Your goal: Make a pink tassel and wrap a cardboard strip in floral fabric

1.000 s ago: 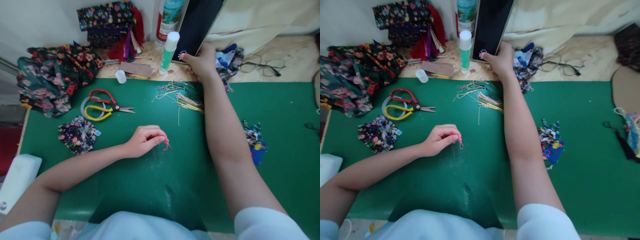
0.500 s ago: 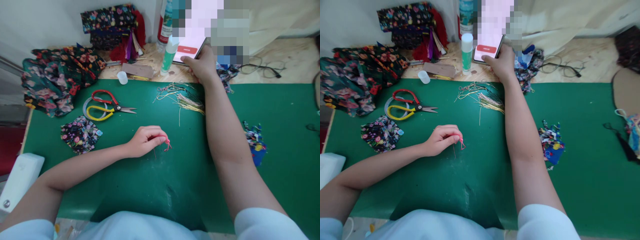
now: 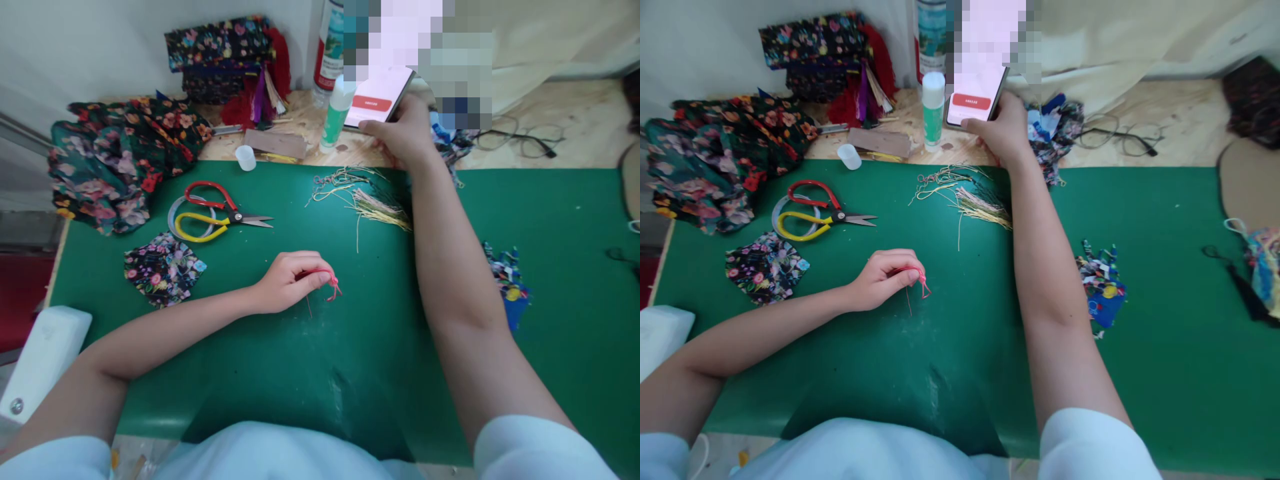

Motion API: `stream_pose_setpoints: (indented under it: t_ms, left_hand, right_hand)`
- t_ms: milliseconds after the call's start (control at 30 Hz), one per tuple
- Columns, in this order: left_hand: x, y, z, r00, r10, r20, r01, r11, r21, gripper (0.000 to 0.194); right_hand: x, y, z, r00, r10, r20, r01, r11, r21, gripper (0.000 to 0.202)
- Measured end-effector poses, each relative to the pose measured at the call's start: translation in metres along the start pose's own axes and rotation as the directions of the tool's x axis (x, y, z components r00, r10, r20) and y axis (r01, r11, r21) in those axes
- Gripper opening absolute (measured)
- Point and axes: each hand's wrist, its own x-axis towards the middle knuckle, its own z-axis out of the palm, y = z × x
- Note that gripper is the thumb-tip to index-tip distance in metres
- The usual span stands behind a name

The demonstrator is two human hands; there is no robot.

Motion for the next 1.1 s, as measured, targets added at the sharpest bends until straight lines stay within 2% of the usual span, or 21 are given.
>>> stream_pose_setpoints:
  t_ms: [33, 100, 200, 300, 367, 433, 500, 567, 633, 700, 767, 867, 933, 1033, 1100]
  left_hand:
    - [0.0, 0.0, 0.0, 1.0, -0.005, 0.001, 0.005, 1.0, 0.006, 0.035]
    - [0.0, 0.0, 0.0, 1.0, -0.015, 0.004, 0.015, 1.0, 0.022, 0.036]
    - [0.0, 0.001, -0.001, 1.0, -0.024, 0.007, 0.024, 0.999, 0.039, 0.038]
    - [0.0, 0.001, 0.0, 0.999, -0.035, 0.004, 0.035, 0.998, 0.047, 0.039]
    - [0.0, 0.002, 0.0, 0.999, -0.043, -0.003, 0.043, 0.998, 0.039, 0.039]
    - [0.001, 0.002, 0.0, 0.999, -0.043, -0.008, 0.043, 0.999, 0.029, 0.039]
    - [0.001, 0.002, 0.001, 0.999, -0.042, -0.009, 0.042, 0.999, 0.023, 0.038]
    - [0.001, 0.002, 0.001, 0.999, -0.043, -0.011, 0.043, 0.999, 0.022, 0.036]
    - [0.001, 0.002, 0.001, 0.999, -0.047, -0.015, 0.047, 0.999, 0.02, 0.034]
    - [0.001, 0.003, 0.001, 0.999, -0.05, -0.016, 0.051, 0.998, 0.023, 0.034]
    - [0.001, 0.003, 0.0, 0.998, -0.058, -0.011, 0.058, 0.998, 0.03, 0.036]
    - [0.001, 0.004, 0.0, 0.998, -0.069, -0.002, 0.069, 0.997, 0.038, 0.041]
    - [0.001, 0.004, 0.0, 0.997, -0.073, 0.003, 0.073, 0.996, 0.045, 0.042]
    - [0.0, 0.004, 0.0, 0.997, -0.075, 0.007, 0.074, 0.996, 0.048, 0.042]
    - [0.0, 0.005, 0.0, 0.997, -0.075, 0.007, 0.075, 0.996, 0.045, 0.042]
  right_hand:
    - [-0.004, -0.007, -0.001, 0.997, 0.029, -0.072, -0.029, 1.0, 0.005, 0.026]
    - [-0.01, -0.02, -0.003, 0.989, 0.07, -0.13, -0.071, 0.998, 0.001, 0.021]
    - [-0.017, -0.039, -0.015, 0.987, 0.101, -0.126, -0.109, 0.992, -0.061, 0.014]
    - [-0.032, -0.061, -0.033, 0.982, 0.125, -0.141, -0.151, 0.97, -0.193, 0.023]
    - [-0.049, -0.076, -0.043, 0.99, 0.068, -0.122, -0.101, 0.953, -0.285, 0.02]
    - [-0.07, -0.087, -0.048, 0.999, -0.025, -0.033, 0.01, 0.917, -0.399, 0.008]
    - [-0.084, -0.088, -0.047, 0.998, -0.052, 0.039, 0.064, 0.883, -0.464, 0.01]
    - [-0.086, -0.078, -0.041, 0.999, -0.046, 0.025, 0.052, 0.855, -0.516, 0.013]
    - [-0.075, -0.06, -0.033, 0.998, -0.018, -0.063, -0.018, 0.844, -0.536, 0.017]
    - [-0.055, -0.04, -0.025, 0.982, -0.01, -0.19, -0.085, 0.869, -0.488, 0.024]
    - [-0.034, -0.023, -0.02, 0.964, -0.043, -0.263, -0.056, 0.934, -0.354, 0.029]
    - [-0.011, -0.007, -0.015, 0.989, -0.007, -0.151, -0.001, 0.999, -0.054, 0.021]
    - [-0.003, 0.001, -0.013, 0.994, -0.011, -0.11, 0.016, 0.999, 0.04, 0.013]
    - [0.009, 0.016, -0.012, 0.985, -0.075, -0.157, 0.085, 0.995, 0.056, 0.017]
    - [0.016, 0.027, -0.012, 0.976, -0.158, -0.152, 0.16, 0.987, 0.002, 0.024]
